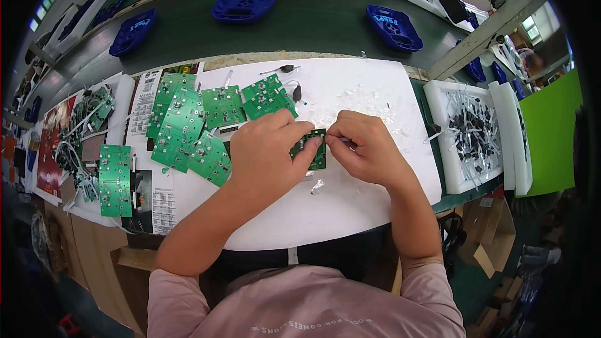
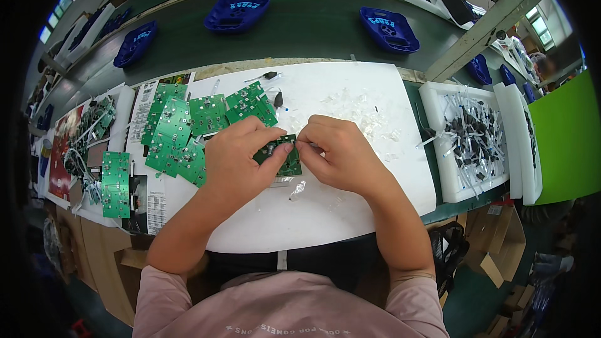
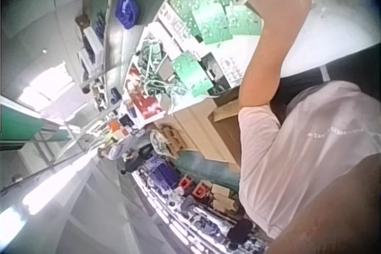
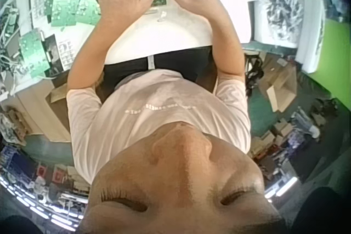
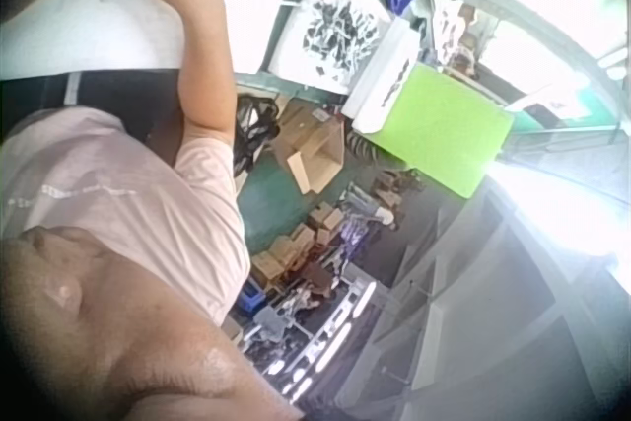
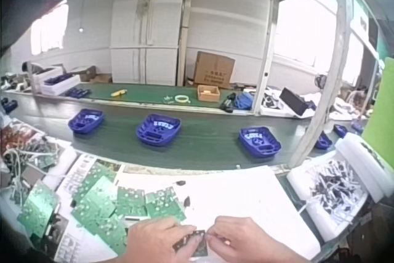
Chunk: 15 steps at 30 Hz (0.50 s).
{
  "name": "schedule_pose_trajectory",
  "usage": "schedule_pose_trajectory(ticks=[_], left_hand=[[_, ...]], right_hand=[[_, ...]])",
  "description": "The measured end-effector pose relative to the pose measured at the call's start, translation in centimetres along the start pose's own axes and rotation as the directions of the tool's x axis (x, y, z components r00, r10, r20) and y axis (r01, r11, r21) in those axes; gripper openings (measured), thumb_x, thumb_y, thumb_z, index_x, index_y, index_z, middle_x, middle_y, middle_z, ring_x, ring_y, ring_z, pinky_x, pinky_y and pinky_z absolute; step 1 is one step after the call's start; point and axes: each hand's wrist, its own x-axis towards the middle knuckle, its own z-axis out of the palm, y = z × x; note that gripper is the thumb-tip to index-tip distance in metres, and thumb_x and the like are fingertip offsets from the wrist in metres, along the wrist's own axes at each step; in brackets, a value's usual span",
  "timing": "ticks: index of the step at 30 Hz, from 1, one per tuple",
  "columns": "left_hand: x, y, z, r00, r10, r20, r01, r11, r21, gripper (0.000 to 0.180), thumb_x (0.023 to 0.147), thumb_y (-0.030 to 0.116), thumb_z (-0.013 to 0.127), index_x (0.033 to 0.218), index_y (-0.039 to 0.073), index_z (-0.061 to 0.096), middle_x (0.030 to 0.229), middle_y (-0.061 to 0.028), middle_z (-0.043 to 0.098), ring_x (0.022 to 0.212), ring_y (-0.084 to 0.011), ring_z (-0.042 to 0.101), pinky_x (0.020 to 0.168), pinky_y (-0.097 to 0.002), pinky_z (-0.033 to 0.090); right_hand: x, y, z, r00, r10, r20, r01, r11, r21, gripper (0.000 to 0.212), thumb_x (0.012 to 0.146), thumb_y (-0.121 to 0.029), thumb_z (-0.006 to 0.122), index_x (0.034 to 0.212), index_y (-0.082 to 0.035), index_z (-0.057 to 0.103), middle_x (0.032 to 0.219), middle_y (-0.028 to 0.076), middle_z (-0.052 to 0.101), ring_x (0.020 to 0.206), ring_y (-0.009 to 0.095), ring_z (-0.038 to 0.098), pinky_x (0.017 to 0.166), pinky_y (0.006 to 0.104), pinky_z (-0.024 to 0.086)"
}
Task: The person attaches a cable to a circuit board, places the board into a blue plastic housing, and presses a metal plate over it before placing the unit on a conveyor belt.
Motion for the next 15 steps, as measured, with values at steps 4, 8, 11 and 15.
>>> schedule_pose_trajectory(ticks=[4,8,11,15], left_hand=[[0.1,0.3,-0.3,0.998,-0.061,0.033,0.062,0.998,-0.014,0.018,0.077,0.018,0.085,0.089,0.007,0.077,0.078,-0.0058,0.066,0.065,-0.0242,0.065,0.055,-0.0348,0.048],[0.2,0.5,-0.6,0.991,-0.114,0.072,0.114,0.993,-0.003,0.020,0.074,0.019,0.086,0.086,0.007,0.076,0.075,-0.0053,0.064,0.063,-0.0240,0.064,0.054,-0.0347,0.047],[0.6,0.7,-0.7,0.987,-0.141,0.073,0.144,0.989,-0.038,0.022,0.073,0.020,0.086,0.085,0.006,0.075,0.074,-0.0059,0.064,0.063,-0.0240,0.063,0.055,-0.0346,0.046],[0.8,0.0,-1.4,0.982,-0.182,0.050,0.188,0.970,-0.153,0.024,0.076,0.021,0.086,0.085,0.002,0.073,0.075,-0.0085,0.066,0.064,-0.0224,0.062,0.059,-0.0336,0.047]], right_hand=[[0.0,0.0,0.0,1.000,-0.009,-0.002,0.009,0.999,0.035,0.002,0.083,-0.001,0.067,0.082,0.000,0.066,0.074,0.013,0.060,0.062,0.029,0.060,0.056,0.0383,0.047],[-0.1,0.2,0.2,0.999,-0.049,0.012,0.048,0.997,0.059,0.002,0.082,0.000,0.068,0.082,0.000,0.066,0.074,0.012,0.061,0.061,0.029,0.060,0.056,0.0377,0.046],[-0.3,0.1,-0.2,0.999,-0.025,0.023,0.023,0.996,0.085,0.004,0.083,-0.001,0.068,0.087,0.000,0.067,0.075,0.011,0.061,0.059,0.025,0.058,0.056,0.0349,0.045],[0.0,-0.9,-0.7,0.993,0.116,-0.024,-0.108,0.972,0.211,0.025,0.084,-0.002,0.068,0.109,0.000,0.071,0.077,0.007,0.062,0.059,0.014,0.052,0.057,0.0274,0.042]])
